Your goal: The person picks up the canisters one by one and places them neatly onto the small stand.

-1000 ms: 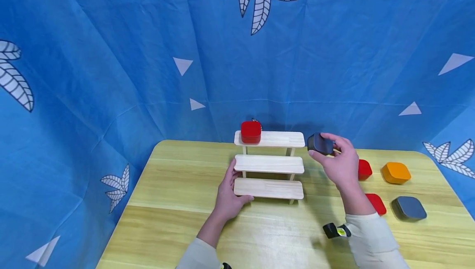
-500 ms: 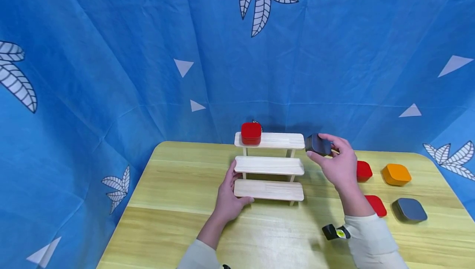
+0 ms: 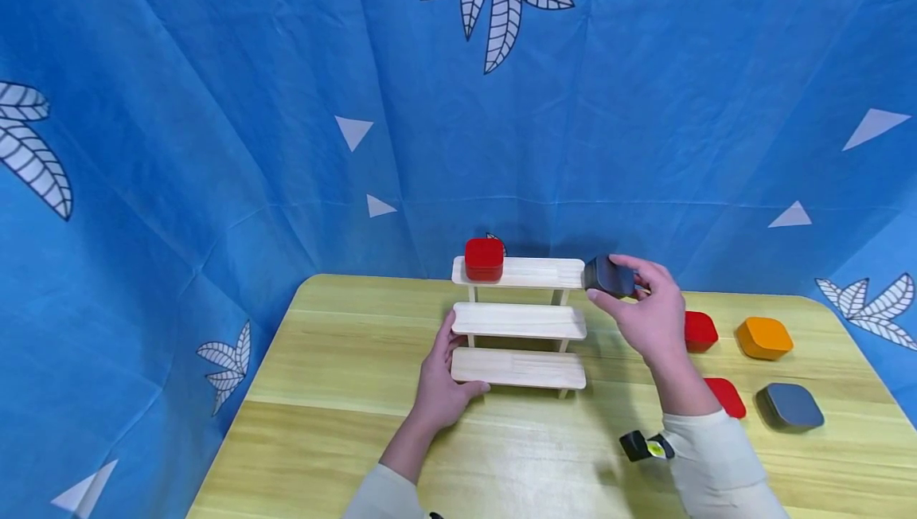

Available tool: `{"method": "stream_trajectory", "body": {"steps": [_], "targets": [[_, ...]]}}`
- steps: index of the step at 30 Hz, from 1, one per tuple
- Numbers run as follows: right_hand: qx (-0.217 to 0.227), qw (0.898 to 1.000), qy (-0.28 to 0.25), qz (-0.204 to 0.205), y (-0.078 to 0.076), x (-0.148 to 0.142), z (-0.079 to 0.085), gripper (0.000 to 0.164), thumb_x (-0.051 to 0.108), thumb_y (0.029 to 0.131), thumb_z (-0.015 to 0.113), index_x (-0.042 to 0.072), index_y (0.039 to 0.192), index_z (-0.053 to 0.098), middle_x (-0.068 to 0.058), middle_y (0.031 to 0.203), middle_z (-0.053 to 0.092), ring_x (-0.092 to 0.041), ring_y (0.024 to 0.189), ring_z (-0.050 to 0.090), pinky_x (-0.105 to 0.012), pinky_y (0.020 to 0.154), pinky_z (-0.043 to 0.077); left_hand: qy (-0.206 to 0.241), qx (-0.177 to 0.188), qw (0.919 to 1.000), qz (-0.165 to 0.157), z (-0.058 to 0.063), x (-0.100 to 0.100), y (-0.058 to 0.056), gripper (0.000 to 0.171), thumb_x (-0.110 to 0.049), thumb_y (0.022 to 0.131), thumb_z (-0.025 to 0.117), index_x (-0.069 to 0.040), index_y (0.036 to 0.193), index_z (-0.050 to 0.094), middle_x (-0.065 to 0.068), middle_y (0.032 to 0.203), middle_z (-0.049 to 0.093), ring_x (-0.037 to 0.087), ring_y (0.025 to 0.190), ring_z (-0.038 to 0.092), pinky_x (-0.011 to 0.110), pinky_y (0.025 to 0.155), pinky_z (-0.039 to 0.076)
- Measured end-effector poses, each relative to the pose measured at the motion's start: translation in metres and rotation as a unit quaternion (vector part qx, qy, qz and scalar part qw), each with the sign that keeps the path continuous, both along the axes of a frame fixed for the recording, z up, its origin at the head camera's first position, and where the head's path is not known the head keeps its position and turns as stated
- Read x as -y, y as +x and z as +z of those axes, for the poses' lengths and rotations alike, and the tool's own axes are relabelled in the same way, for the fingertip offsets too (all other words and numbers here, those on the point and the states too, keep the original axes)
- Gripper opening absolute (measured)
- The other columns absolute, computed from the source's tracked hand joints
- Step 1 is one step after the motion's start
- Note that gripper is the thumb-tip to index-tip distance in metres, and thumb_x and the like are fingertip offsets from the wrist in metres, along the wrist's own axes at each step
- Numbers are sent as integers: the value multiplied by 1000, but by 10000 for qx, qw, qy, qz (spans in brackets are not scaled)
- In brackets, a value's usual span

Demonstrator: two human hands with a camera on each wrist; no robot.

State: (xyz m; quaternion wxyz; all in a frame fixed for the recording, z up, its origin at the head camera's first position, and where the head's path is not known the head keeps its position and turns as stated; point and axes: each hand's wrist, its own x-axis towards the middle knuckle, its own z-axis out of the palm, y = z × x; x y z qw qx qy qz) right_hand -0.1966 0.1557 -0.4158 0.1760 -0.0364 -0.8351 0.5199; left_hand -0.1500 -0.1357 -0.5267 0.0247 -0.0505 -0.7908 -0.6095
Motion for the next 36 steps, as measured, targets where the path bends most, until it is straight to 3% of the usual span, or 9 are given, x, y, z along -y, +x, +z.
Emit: {"method": "stream_trajectory", "body": {"steps": [9,16,27,36], "targets": [[29,9999,-52,138,-2,5,3,54,15,79,86,11,130,68,-13,131,53,-34,112,48,-51,93,47,34,-106,9999,-29,-1,1,0,127,12,65,88,-33,160,17,2,147,45,22,132,44,31,106,40],[2,9997,-48,257,-5,9,6,55,17,78,87,11,130,69,-15,131,53,-37,114,48,-54,97,46,-5,-2,10000,13,-1,1,0,127,12,66,88,-37,160,16,-1,147,45,19,133,44,28,107,38],[-13,9992,81,385,-10,15,10,55,17,79,87,10,130,68,-14,133,53,-36,115,48,-54,95,46,235,-65,9997,-27,-2,1,0,129,16,64,87,-40,158,18,2,144,47,19,132,45,31,107,40],[-71,9989,122,453,-12,19,10,55,15,78,88,9,129,69,-14,132,53,-36,115,49,-53,95,47,270,-42,9996,-32,-2,1,0,129,16,64,87,-34,160,17,4,146,45,22,132,45,34,109,38]]}}
